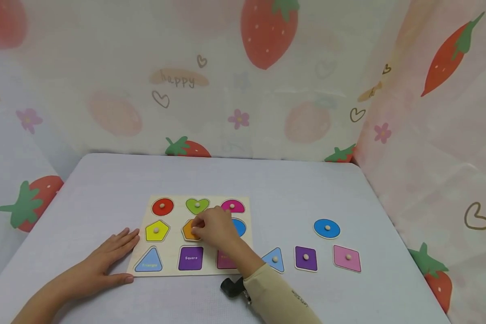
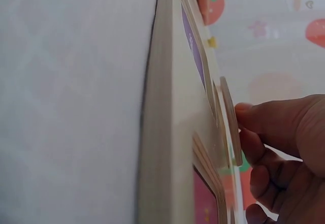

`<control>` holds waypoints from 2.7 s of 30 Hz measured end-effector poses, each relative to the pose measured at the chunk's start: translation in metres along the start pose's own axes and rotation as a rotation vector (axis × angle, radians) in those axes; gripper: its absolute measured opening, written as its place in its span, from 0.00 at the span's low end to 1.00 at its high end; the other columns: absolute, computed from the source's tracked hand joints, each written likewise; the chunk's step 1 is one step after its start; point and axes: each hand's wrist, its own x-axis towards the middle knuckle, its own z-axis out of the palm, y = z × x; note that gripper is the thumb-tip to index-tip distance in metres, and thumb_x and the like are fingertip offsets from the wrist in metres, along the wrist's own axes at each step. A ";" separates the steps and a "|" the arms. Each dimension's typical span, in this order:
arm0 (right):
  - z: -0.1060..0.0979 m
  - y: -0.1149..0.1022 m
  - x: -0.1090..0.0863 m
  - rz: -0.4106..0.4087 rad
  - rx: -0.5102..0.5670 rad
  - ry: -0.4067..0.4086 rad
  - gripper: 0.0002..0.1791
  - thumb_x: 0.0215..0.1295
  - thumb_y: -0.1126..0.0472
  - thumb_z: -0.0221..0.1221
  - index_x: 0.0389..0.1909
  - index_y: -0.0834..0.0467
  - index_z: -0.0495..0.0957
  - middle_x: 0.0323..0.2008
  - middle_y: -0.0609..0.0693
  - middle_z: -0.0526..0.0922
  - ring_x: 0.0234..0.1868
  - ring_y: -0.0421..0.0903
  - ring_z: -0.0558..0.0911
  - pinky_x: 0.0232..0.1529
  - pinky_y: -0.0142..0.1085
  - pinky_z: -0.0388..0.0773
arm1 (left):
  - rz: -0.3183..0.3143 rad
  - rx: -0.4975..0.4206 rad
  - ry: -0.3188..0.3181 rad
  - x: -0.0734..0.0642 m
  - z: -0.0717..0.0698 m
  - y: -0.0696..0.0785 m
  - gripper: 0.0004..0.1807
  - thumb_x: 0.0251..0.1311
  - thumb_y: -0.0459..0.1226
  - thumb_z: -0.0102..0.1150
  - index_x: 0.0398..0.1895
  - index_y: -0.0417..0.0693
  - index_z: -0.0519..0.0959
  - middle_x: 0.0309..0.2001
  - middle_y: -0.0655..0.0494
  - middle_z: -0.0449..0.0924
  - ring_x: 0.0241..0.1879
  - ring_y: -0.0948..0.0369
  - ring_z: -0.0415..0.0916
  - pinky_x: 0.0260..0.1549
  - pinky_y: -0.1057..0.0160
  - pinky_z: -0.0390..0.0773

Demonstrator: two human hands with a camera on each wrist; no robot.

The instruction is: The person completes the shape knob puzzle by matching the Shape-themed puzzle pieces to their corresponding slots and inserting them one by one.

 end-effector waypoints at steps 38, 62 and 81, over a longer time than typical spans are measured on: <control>0.006 0.003 0.002 0.010 -0.054 0.016 0.07 0.63 0.52 0.72 0.40 0.47 0.91 0.27 0.33 0.84 0.34 0.32 0.77 0.52 0.39 0.73 | 0.016 0.021 0.009 0.003 0.001 -0.003 0.56 0.52 0.69 0.65 0.82 0.58 0.58 0.82 0.61 0.52 0.82 0.49 0.41 0.65 0.87 0.22; -0.035 0.019 -0.016 -0.169 -0.152 -0.101 0.15 0.65 0.54 0.69 0.52 0.50 0.88 0.39 0.38 0.87 0.45 0.41 0.81 0.50 0.34 0.78 | -0.008 0.016 -0.004 0.003 0.003 -0.003 0.57 0.52 0.70 0.64 0.82 0.60 0.56 0.82 0.63 0.50 0.82 0.51 0.40 0.64 0.87 0.21; -0.118 0.096 -0.091 -0.313 -0.192 0.347 0.14 0.58 0.64 0.74 0.46 0.52 0.88 0.45 0.46 0.85 0.53 0.47 0.77 0.54 0.47 0.77 | -0.007 0.018 -0.014 0.002 -0.001 0.000 0.57 0.52 0.69 0.65 0.82 0.58 0.56 0.82 0.61 0.51 0.82 0.49 0.40 0.65 0.86 0.21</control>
